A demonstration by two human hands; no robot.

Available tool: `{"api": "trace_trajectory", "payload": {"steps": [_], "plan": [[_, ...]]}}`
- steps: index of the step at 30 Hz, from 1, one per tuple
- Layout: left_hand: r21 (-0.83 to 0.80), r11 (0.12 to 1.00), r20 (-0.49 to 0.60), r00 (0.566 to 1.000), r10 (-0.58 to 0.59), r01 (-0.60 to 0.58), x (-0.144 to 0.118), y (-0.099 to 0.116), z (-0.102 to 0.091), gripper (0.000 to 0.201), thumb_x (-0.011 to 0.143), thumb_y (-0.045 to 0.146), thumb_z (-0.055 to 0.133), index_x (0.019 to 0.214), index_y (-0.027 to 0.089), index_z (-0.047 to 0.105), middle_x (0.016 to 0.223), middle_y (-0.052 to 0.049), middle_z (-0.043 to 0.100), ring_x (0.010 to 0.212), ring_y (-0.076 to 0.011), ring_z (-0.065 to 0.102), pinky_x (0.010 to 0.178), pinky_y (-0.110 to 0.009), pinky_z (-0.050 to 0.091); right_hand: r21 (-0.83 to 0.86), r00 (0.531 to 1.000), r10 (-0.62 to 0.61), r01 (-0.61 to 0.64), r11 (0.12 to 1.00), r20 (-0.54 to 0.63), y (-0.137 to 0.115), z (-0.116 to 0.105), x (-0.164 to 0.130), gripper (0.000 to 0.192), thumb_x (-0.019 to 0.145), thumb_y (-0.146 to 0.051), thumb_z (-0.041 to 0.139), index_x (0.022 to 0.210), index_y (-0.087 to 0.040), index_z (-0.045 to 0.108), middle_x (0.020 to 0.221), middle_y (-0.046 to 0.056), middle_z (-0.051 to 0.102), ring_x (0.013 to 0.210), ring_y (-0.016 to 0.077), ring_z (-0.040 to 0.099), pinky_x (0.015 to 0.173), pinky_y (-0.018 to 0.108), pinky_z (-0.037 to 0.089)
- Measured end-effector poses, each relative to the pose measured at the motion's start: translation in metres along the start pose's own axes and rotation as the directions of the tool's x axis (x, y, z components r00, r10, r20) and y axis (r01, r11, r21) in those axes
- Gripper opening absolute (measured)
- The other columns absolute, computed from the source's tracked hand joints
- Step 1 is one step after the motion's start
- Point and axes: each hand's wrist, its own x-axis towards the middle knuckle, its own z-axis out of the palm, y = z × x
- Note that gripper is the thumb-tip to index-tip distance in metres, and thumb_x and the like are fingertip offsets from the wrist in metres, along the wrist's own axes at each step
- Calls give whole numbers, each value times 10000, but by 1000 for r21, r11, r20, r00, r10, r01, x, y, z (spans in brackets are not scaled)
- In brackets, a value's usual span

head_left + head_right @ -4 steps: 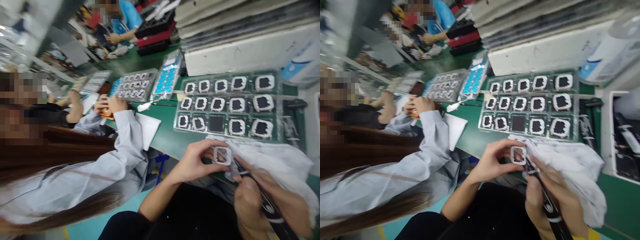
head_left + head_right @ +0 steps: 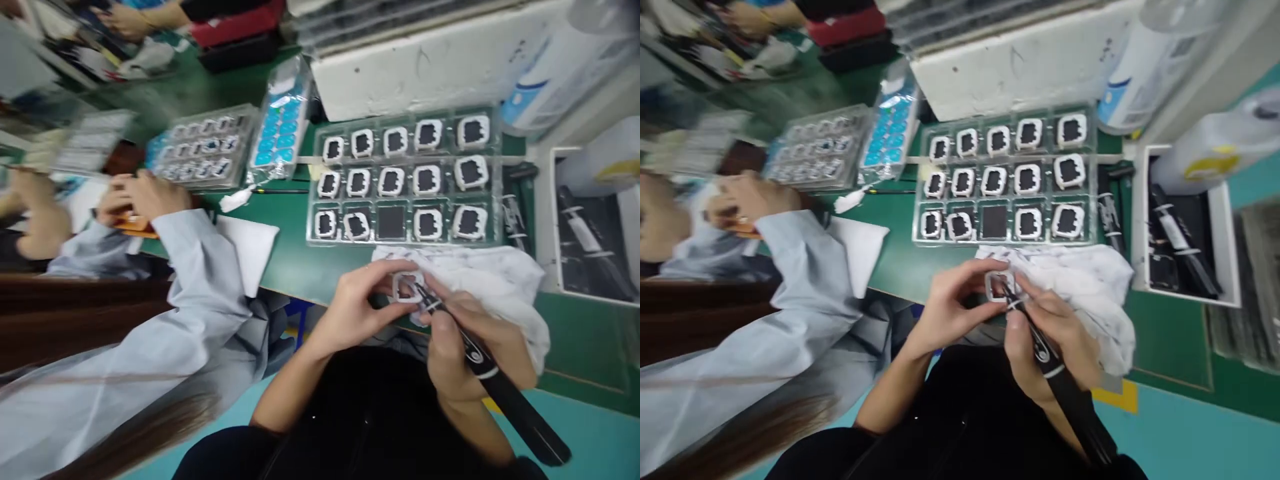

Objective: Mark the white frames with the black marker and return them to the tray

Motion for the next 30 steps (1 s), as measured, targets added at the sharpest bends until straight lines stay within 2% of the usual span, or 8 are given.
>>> {"api": "trace_trajectory", "payload": {"steps": [1,3,7,9,16,20,26,30], "plan": [[38,999,-5,1000,12,-12,-1,0,0,488,1054,356,984,1502,250,822,1350,-124,914,1080,-251,929,988,-363,813,-14,998,48,-48,999,-38,-2,6,0,302,962,-73,906,1214,-238,878,908,46,866,926,409,948,828,547,866],[100,994,-19,999,46,-44,-2,1,2,465,1076,363,958,1503,248,815,1340,-116,924,1071,-241,934,976,-336,809,-31,997,60,-62,998,-56,-3,15,1,250,995,-102,886,1205,-235,862,877,15,842,941,364,950,856,521,868],[239,966,-53,992,113,-97,-7,1,5,431,1102,358,926,1508,259,822,1322,-104,930,1040,-229,929,945,-325,804,-123,997,33,-43,992,-76,-7,19,2,298,1033,-145,883,1294,-282,845,907,-8,865,978,339,955,822,472,860],[288,952,-73,989,125,-99,-8,2,6,438,1098,366,936,1512,271,827,1315,-100,932,1052,-238,930,937,-332,804,-160,998,37,-44,986,-47,-9,17,3,320,1036,-136,885,1317,-285,843,945,3,886,1002,345,958,808,461,853],[321,936,-77,981,178,-145,-9,2,6,434,1103,320,932,1521,274,825,1286,-80,940,1027,-222,932,930,-316,802,-194,999,14,-21,981,-37,-14,20,14,214,1076,-144,846,1245,-273,825,911,2,890,958,330,964,722,402,827],[398,907,-66,982,180,-139,-10,2,6,420,1120,365,914,1524,292,825,1258,-67,948,989,-219,933,899,-315,802,-193,999,30,-34,981,-23,-14,18,14,248,1049,-122,859,1241,-274,822,943,12,898,966,337,964,730,410,828],[463,868,-74,968,238,-178,-12,-1,6,394,1148,382,882,1528,305,816,1259,-45,959,924,-176,923,865,-255,759,-254,995,-91,100,962,44,-15,17,15,265,1016,-59,833,1241,-197,810,916,36,868,926,331,956,734,407,830],[461,874,-75,974,212,-154,-12,0,5,375,1135,392,897,1495,306,835,1248,-43,962,911,-185,923,840,-267,764,-237,999,-33,37,971,22,-16,18,14,270,1041,-102,825,1275,-236,815,961,31,893,974,337,962,744,422,834]]}}
